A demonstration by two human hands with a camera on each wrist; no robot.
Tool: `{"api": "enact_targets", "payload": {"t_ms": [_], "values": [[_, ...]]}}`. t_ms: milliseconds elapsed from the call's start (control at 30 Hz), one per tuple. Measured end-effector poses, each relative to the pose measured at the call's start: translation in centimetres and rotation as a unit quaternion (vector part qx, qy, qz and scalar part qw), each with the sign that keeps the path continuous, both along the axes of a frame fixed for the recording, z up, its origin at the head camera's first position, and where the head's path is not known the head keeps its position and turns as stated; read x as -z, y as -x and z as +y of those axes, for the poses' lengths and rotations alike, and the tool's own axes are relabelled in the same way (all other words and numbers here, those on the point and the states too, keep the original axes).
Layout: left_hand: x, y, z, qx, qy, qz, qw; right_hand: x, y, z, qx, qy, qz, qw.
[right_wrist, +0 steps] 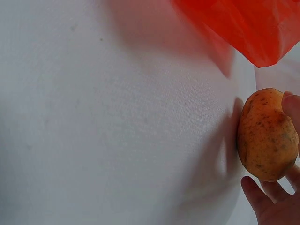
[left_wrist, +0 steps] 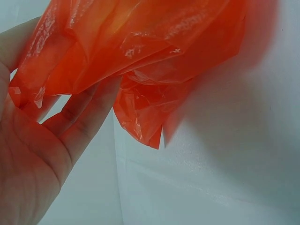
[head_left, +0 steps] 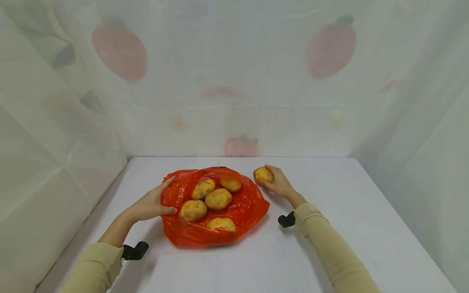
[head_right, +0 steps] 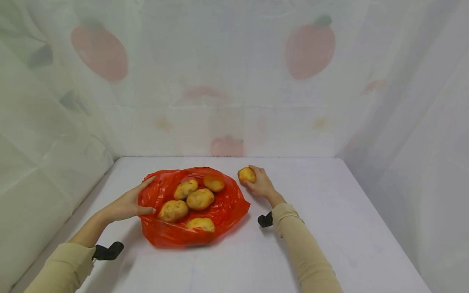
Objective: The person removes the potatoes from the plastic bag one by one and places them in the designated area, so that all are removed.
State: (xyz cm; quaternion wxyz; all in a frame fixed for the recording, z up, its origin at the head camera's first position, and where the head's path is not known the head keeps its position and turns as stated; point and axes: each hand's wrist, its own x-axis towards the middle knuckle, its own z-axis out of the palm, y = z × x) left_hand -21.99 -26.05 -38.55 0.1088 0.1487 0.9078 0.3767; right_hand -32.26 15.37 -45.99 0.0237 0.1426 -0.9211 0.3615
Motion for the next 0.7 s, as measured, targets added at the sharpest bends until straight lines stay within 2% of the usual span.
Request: {"api": "enact_targets", "payload": {"t_ms": [200, 467, 700], "values": [[0.2, 0.1, 0.0, -0.001, -0.004, -0.001, 1.0, -0.3, -0.1, 0.3, -0.009, -0.001, 0.019, 0.9998], [0.4, 0.1, 0.0, -0.004, 0.002, -0.003, 1.0, -1.6, -0.7, 0.7, -0.022, 0.012, 0.033, 0.9991], [0.6, 0.3, 0.0, -0.008, 0.019, 0.01, 0.9997, -2.6, -0.8, 0.4, -0.047, 0.014, 0.076, 0.9959]]}}
